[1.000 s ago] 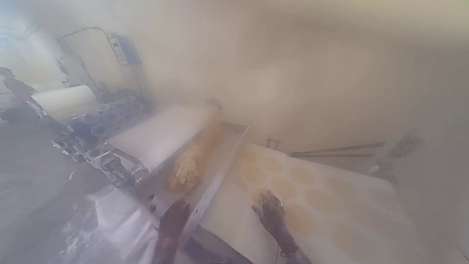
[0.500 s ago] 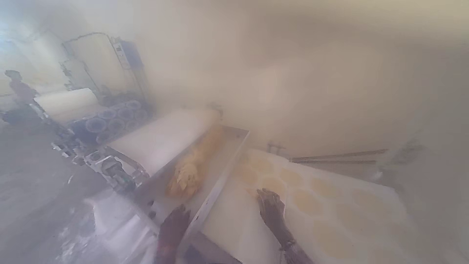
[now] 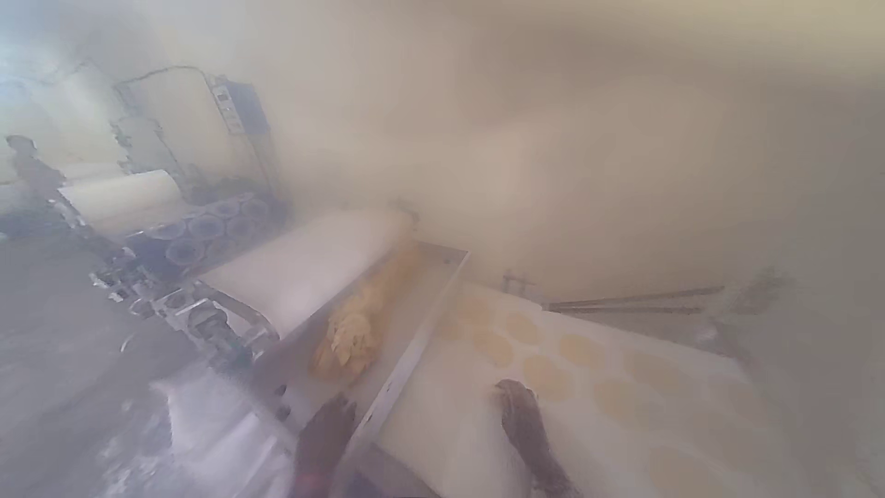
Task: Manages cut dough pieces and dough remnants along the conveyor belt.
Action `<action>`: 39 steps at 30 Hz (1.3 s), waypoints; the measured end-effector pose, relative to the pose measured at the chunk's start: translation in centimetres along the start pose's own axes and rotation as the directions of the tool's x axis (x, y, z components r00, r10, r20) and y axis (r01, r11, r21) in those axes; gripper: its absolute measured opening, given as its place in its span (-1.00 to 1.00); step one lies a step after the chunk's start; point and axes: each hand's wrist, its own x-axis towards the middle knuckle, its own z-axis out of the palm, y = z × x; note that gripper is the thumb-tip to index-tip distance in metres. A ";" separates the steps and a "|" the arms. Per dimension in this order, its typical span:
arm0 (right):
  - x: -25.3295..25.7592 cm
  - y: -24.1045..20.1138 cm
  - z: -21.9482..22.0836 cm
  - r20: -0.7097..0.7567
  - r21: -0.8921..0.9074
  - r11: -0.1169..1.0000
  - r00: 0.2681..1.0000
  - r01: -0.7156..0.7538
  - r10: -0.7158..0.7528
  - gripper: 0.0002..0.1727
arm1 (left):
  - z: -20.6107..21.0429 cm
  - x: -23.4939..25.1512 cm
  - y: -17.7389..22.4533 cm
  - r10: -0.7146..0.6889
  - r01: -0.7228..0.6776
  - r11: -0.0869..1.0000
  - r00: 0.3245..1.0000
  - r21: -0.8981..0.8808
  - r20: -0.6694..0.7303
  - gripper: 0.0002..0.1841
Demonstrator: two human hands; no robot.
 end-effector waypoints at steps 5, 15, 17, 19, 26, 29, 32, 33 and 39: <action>3.2 0.8 -1.2 -0.134 0.065 0.993 0.985 -0.099 0.107 -0.62 | -0.7 -0.4 0.6 -0.026 0.025 1.000 0.998 0.017 0.049 -0.48; 3.6 -0.6 -2.5 0.279 -0.233 0.920 0.884 -0.316 0.374 -0.55 | 1.9 2.4 -2.1 0.025 -0.026 1.000 0.997 -0.016 -0.074 -0.51; 2.0 0.4 -1.7 0.185 -0.040 0.955 0.937 -0.294 0.296 -0.62 | 1.5 2.2 -1.9 0.016 -0.016 1.000 0.999 -0.016 -0.039 -0.51; 1.2 1.0 -1.4 0.062 0.110 0.967 0.973 -0.229 0.224 -0.63 | 0.9 1.6 -1.2 -0.002 0.002 1.000 1.000 -0.003 -0.003 -0.50; 7.1 2.5 -0.3 -0.097 0.031 0.977 0.972 -0.211 0.213 -0.65 | 2.0 2.7 -2.2 0.002 -0.001 0.999 1.000 0.039 -0.028 -0.48; 8.9 3.7 2.5 0.090 -0.187 0.958 0.968 -0.215 0.235 -0.33 | 1.6 2.3 -2.0 -0.002 0.002 1.000 1.000 0.014 -0.020 -0.49; 8.7 2.8 2.9 0.139 -0.259 0.953 0.970 -0.157 0.197 -0.41 | 1.8 2.5 -2.3 0.012 -0.012 1.000 0.999 -0.010 -0.039 -0.49; 8.3 2.2 2.3 0.149 -0.243 0.956 0.968 -0.164 0.203 -0.48 | 1.7 2.4 -2.2 0.016 -0.017 1.000 0.999 -0.009 -0.036 -0.49; 8.2 2.6 1.5 0.086 -0.131 0.984 0.987 -0.123 0.135 -0.61 | 1.3 2.2 -1.9 0.016 -0.016 1.000 1.000 -0.013 -0.012 -0.49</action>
